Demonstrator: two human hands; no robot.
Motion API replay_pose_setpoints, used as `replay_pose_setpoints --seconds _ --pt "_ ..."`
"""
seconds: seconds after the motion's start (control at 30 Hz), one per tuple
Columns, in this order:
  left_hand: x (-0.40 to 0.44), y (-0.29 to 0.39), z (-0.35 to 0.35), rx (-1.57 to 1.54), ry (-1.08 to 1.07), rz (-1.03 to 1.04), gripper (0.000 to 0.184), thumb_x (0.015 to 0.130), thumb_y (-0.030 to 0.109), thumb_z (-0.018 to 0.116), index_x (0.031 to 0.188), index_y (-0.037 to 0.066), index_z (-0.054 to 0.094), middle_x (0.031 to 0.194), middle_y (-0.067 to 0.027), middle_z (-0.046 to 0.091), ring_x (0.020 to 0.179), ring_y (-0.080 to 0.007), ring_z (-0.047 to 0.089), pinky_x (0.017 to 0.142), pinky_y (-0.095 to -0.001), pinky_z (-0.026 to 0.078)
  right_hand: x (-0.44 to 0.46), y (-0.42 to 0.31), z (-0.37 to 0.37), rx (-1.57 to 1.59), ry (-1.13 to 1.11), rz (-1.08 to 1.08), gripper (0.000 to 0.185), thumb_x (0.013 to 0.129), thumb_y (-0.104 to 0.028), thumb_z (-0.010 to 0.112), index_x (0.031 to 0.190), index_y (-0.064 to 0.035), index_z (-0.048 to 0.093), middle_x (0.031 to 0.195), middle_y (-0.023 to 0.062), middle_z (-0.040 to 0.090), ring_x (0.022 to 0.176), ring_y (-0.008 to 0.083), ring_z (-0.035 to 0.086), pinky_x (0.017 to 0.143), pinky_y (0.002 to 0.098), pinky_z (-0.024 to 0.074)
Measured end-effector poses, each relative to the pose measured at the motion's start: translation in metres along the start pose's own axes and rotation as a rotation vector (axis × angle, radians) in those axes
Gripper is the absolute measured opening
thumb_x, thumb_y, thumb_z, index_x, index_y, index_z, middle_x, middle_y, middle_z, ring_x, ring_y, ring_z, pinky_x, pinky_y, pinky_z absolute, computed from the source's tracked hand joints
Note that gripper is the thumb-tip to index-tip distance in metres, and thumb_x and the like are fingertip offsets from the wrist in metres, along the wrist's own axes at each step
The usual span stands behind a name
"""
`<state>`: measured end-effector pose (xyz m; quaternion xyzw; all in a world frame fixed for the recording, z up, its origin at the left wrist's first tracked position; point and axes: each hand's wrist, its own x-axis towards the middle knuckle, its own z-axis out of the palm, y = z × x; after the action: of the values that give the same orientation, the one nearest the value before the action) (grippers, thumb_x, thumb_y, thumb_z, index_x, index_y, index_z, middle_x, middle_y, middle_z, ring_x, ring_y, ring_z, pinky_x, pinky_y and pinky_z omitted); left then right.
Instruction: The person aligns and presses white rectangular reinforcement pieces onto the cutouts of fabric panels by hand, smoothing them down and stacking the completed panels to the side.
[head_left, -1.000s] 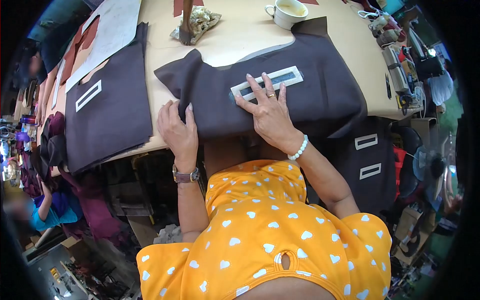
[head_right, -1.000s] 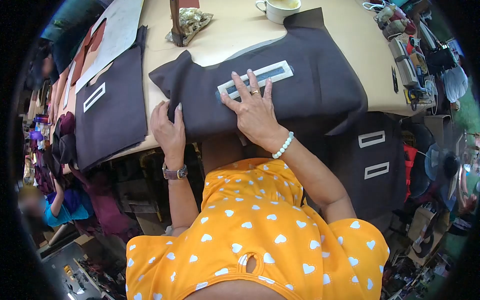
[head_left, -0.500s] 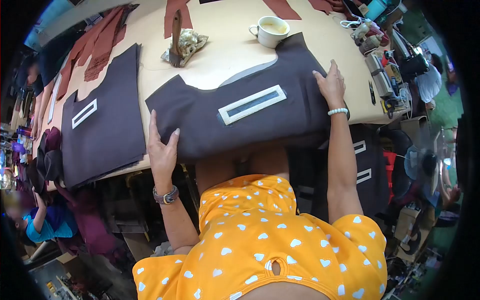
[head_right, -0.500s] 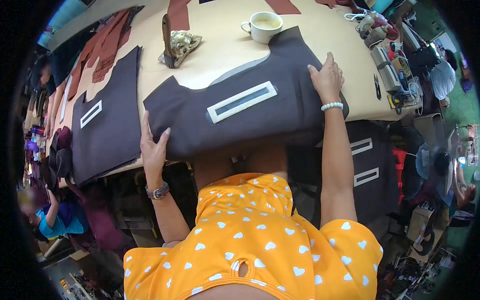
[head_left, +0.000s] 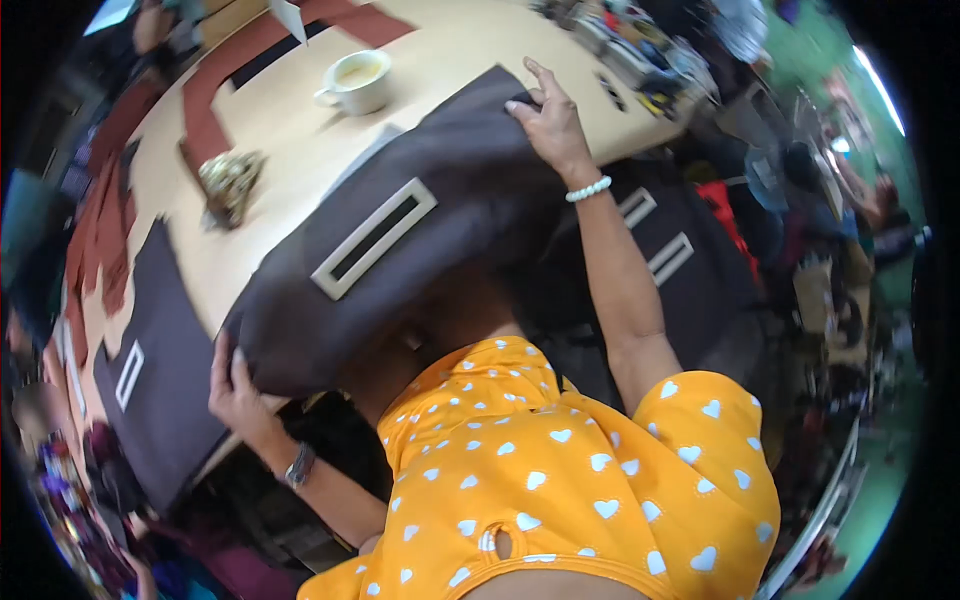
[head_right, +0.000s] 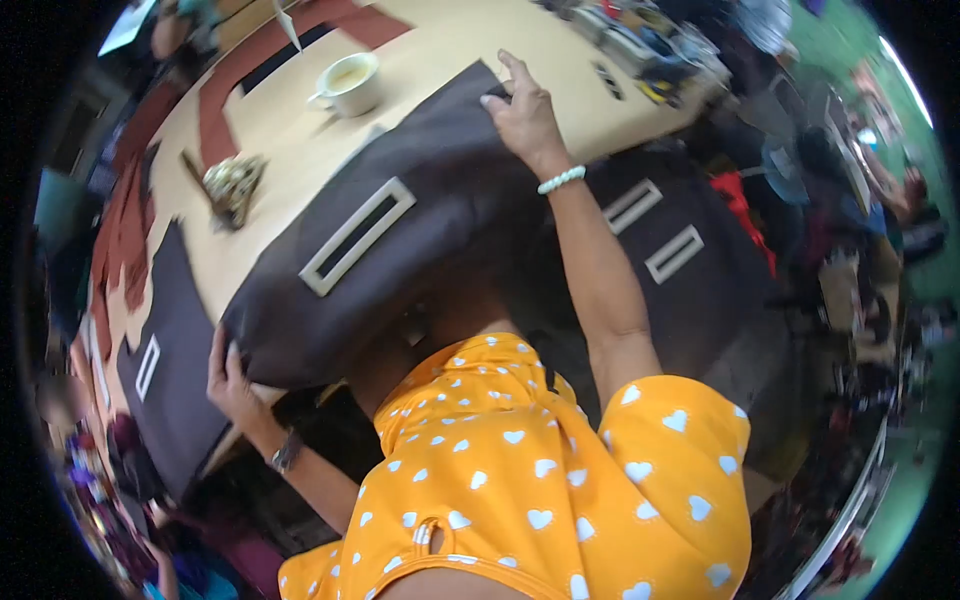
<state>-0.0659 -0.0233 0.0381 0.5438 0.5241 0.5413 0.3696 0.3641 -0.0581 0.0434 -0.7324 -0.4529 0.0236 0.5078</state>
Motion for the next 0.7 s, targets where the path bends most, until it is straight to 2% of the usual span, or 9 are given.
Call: replay_pose_setpoints --seconds 0.03,0.13,0.23,0.3,0.33,0.4,0.47,0.57,0.7 --pt "-0.005 0.013 -0.001 0.013 -0.055 -0.042 0.033 0.084 -0.002 0.051 0.117 -0.006 0.055 0.112 -0.0139 0.059 0.097 -0.0162 0.057 0.086 -0.0258 0.045 -0.015 0.0 -0.021 -0.012 0.018 0.051 0.06 0.076 -0.011 0.066 0.129 -0.0005 0.04 0.122 0.02 0.052 0.103 0.032 0.058 0.087 0.0333 0.0451" --pt "-0.012 0.027 0.014 -0.174 -0.297 -0.014 0.043 0.081 -0.006 0.045 0.124 -0.004 0.049 0.113 -0.0131 0.058 0.097 -0.015 0.057 0.083 -0.0231 0.045 -0.065 0.036 -0.079 -0.093 0.192 0.033 0.06 0.075 -0.01 0.065 0.129 -0.0022 0.041 0.119 0.0257 0.052 0.101 0.0352 0.058 0.086 0.0365 0.0454" --pt "-0.03 0.037 0.049 -0.153 -0.637 -0.048 0.056 0.07 -0.006 0.046 0.126 -0.002 0.048 0.116 -0.0095 0.057 0.074 -0.0042 0.053 0.064 -0.0149 0.042 -0.131 0.069 -0.149 0.065 0.211 0.347 0.061 0.079 -0.005 0.063 0.133 -0.0026 0.037 0.132 0.015 0.044 0.114 0.0312 0.05 0.094 0.0339 0.0404" --pt "-0.051 0.043 0.083 -0.109 -0.97 -0.066 0.056 0.07 -0.006 0.043 0.125 -0.004 0.047 0.128 -0.0131 0.049 0.117 -0.0185 0.046 0.101 -0.0299 0.032 -0.181 0.093 -0.203 -0.184 0.256 0.435 0.062 0.077 -0.006 0.063 0.133 -0.0045 0.037 0.134 0.0133 0.043 0.113 0.034 0.05 0.092 0.0341 0.0406" --pt "-0.066 0.052 0.103 -0.093 -1.135 -0.01 0.056 0.069 -0.006 0.042 0.125 -0.003 0.048 0.128 -0.0132 0.049 0.119 -0.0201 0.045 0.103 -0.0305 0.028 -0.208 0.102 -0.237 -0.331 0.227 0.432 0.062 0.075 -0.006 0.063 0.132 -0.006 0.04 0.132 0.0152 0.045 0.112 0.0306 0.052 0.09 0.0336 0.0414" --pt "-0.101 0.041 0.14 -0.161 -1.442 -0.119 0.058 0.066 0.0 0.047 0.125 -0.002 0.049 0.123 -0.0157 0.053 0.116 -0.0212 0.049 0.1 -0.0292 0.033 -0.261 0.111 -0.303 -0.534 0.273 0.615 0.061 0.073 -0.004 0.064 0.13 -0.0087 0.043 0.128 0.0155 0.048 0.111 0.0279 0.053 0.09 0.0324 0.0415" --pt "-0.136 0.044 0.172 -0.135 -1.777 0.084 0.06 0.068 0.002 0.049 0.127 0.001 0.047 0.119 -0.0185 0.055 0.102 -0.0208 0.055 0.089 -0.0298 0.041 -0.307 0.109 -0.372 -0.524 0.313 0.787 0.062 0.072 -0.001 0.063 0.131 -0.0073 0.042 0.123 0.0145 0.052 0.11 0.0258 0.053 0.089 0.0313 0.0418" --pt "-0.191 0.072 0.2 -0.134 -2.13 0.169 0.06 0.075 0.002 0.049 0.134 0.006 0.039 0.124 -0.018 0.052 0.107 -0.026 0.055 0.093 -0.0312 0.039 -0.361 0.127 -0.49 -0.926 0.15 0.8 0.059 0.075 -0.002 0.06 0.131 -0.0074 0.041 0.119 0.0169 0.055 0.109 0.0277 0.055 0.089 0.0341 0.0429" --pt "-0.244 0.064 0.214 -0.238 -2.044 0.296 0.061 0.08 0.0 0.05 0.138 0.008 0.032 0.097 -0.02 0.059 0.081 -0.0281 0.057 0.077 -0.036 0.044 -0.325 0.121 -0.531 -1.108 0.275 0.632 0.058 0.076 -0.005 0.06 0.131 -0.0102 0.041 0.121 0.0176 0.054 0.109 0.03 0.054 0.089 0.0371 0.043"
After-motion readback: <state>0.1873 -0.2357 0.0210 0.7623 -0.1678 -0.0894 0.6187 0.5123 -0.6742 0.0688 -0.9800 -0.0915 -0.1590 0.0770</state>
